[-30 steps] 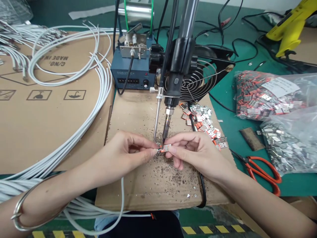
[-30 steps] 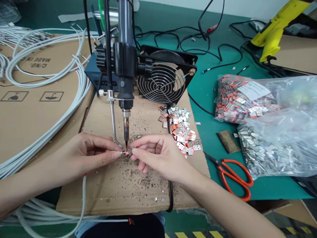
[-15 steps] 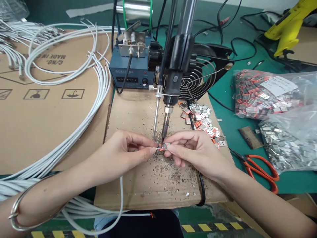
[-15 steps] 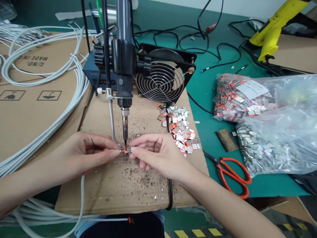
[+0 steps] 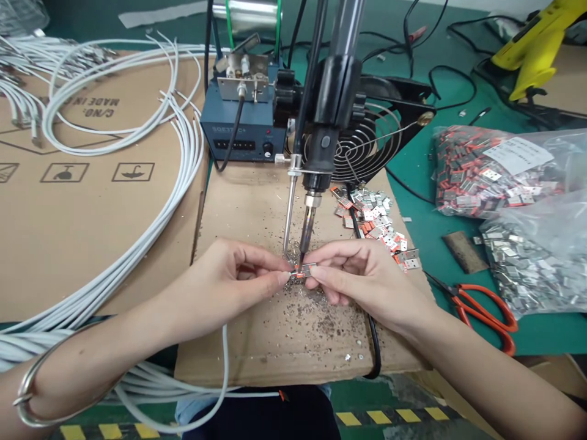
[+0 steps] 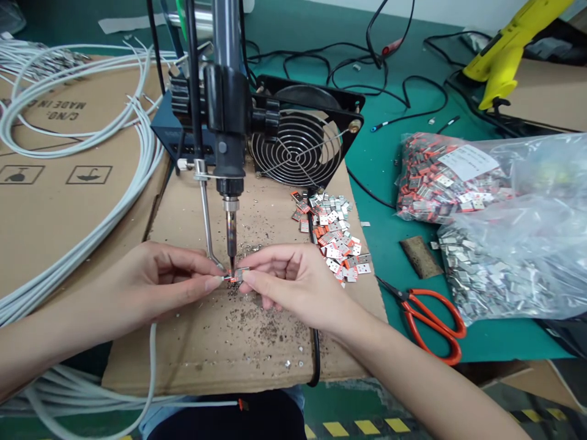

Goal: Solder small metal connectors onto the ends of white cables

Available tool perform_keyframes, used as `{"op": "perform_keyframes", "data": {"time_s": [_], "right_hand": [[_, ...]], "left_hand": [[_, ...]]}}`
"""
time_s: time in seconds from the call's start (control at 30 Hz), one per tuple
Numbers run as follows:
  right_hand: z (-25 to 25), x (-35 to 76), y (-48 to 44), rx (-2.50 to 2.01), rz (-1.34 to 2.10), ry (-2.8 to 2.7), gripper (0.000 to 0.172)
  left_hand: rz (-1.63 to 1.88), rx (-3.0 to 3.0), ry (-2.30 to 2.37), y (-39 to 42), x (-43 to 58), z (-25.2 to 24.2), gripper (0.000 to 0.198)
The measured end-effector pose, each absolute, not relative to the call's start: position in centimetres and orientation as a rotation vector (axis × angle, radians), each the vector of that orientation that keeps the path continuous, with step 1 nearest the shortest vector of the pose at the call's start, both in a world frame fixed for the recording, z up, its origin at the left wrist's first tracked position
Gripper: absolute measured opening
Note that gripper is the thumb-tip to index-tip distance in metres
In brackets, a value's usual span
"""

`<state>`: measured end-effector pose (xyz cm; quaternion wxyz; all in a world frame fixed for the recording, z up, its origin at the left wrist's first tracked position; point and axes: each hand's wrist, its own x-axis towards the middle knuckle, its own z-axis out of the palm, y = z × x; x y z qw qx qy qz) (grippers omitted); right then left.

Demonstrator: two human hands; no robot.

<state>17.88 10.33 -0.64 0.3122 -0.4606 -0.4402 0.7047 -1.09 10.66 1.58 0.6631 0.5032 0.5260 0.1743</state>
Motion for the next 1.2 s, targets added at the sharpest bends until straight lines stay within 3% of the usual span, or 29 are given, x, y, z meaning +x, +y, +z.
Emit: {"op": "perform_keyframes", "data": {"time_s": [1.2], "right_hand": [[-0.3, 17.52, 10.59, -1.237, 1.911, -1.079, 0.01]], "left_hand": [[0.351, 1.077, 1.238, 10.61, -0.76, 1.88, 0.009]]}}
